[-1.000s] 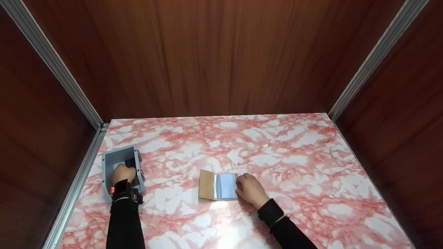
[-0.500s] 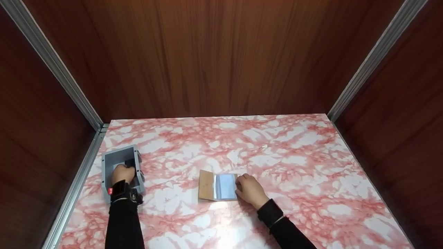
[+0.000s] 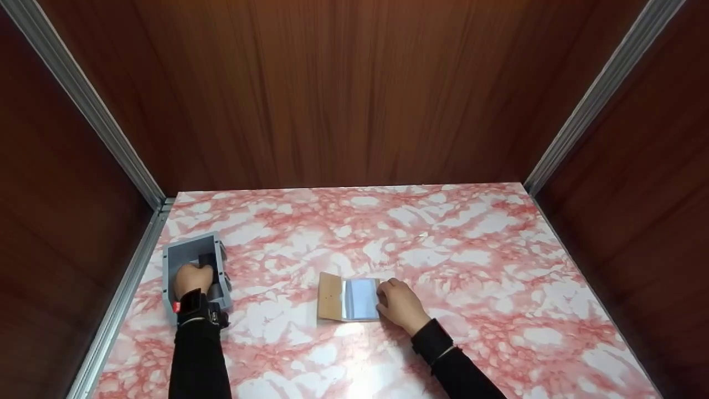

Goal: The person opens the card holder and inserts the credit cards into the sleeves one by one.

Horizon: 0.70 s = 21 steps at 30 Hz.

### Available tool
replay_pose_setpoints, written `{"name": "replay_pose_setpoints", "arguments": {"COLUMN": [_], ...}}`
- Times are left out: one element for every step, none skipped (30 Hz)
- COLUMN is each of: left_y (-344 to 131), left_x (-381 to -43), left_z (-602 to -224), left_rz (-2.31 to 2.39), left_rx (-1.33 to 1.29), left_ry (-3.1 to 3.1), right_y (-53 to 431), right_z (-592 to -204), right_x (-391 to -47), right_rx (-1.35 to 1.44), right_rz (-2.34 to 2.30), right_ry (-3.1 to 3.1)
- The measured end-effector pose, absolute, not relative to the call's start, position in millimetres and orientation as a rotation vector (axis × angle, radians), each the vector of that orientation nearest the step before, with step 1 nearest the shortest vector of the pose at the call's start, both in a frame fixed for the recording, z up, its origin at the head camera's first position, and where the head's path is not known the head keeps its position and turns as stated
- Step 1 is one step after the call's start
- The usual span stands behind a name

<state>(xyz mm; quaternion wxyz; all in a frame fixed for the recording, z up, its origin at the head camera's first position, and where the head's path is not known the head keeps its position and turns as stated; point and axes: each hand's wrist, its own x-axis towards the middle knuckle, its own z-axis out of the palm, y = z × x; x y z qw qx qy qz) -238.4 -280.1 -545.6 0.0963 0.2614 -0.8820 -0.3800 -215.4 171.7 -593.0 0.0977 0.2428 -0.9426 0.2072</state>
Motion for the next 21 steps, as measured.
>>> {"name": "replay_pose_setpoints", "arguments": {"left_y": [-279.9, -279.8, -279.8, -279.7, -280.0, -280.1, -280.4, -280.6, -280.8, -280.7, -280.7, -280.5, -280.5, -280.5, -280.6, -280.8, -281.2, -281.4, -281.7, -282.0, -282.2], "left_x": [-238.6, -238.8, -239.1, -239.5, -240.0, -240.3, -240.7, -241.5, -242.4, -242.9, -243.4, -243.7, -244.3, -244.5, -244.7, -244.6, -244.4, -243.9, -243.4, -242.7, -242.1], "left_z": [-545.7, -545.5, -545.5, -545.3, -545.3, -545.3, -545.3, -545.3, -545.6, -545.6, -545.5, -545.4, -545.5, -545.4, -545.5, -545.5, -545.4, -545.2, -545.3, -545.5, -545.7], "left_rz": [-1.115, -1.11, -1.104, -1.105, -1.108, -1.113, -1.117, -1.122, -1.125, -1.126, -1.128, -1.129, -1.129, -1.131, -1.131, -1.129, -1.128, -1.126, -1.126, -1.123, -1.121], "left_rx": [0.777, 0.784, 0.785, 0.784, 0.783, 0.778, 0.772, 0.77, 0.765, 0.759, 0.757, 0.755, 0.753, 0.752, 0.751, 0.744, 0.737, 0.732, 0.73, 0.731, 0.731], "left_ry": [-2.594, -2.587, -2.583, -2.586, -2.586, -2.582, -2.581, -2.588, -2.589, -2.591, -2.589, -2.592, -2.6, -2.608, -2.618, -2.629, -2.64, -2.65, -2.655, -2.653, -2.651], "right_y": [171.7, 171.6, 171.5, 171.4, 171.2, 171.1, 170.9, 170.8, 170.8, 170.7, 170.7, 170.7, 170.7, 170.7, 170.8, 170.9, 171.0, 171.2, 171.3, 171.4, 171.5], "right_z": [-593.1, -593.3, -593.4, -593.5, -593.6, -593.6, -593.6, -593.7, -593.8, -594.0, -594.0, -594.0, -594.0, -594.2, -594.3, -594.4, -594.5, -594.7, -594.8, -594.9, -594.8], "right_x": [-215.5, -215.6, -215.7, -215.8, -216.0, -216.1, -216.3, -216.4, -216.6, -216.8, -216.8, -216.6, -216.5, -216.6, -216.7, -216.7, -216.6, -216.7, -216.8, -216.8, -216.6], "right_rx": [0.72, 0.72, 0.72, 0.72, 0.719, 0.718, 0.716, 0.714, 0.711, 0.709, 0.707, 0.707, 0.706, 0.704, 0.703, 0.704, 0.705, 0.706, 0.708, 0.709, 0.711], "right_rz": [0.611, 0.609, 0.607, 0.606, 0.604, 0.603, 0.601, 0.599, 0.595, 0.593, 0.591, 0.591, 0.591, 0.592, 0.593, 0.596, 0.598, 0.597, 0.598, 0.598, 0.599], "right_ry": [-2.787, -2.784, -2.782, -2.78, -2.779, -2.778, -2.78, -2.783, -2.786, -2.79, -2.795, -2.797, -2.801, -2.803, -2.805, -2.805, -2.805, -2.803, -2.802, -2.801, -2.8]}}
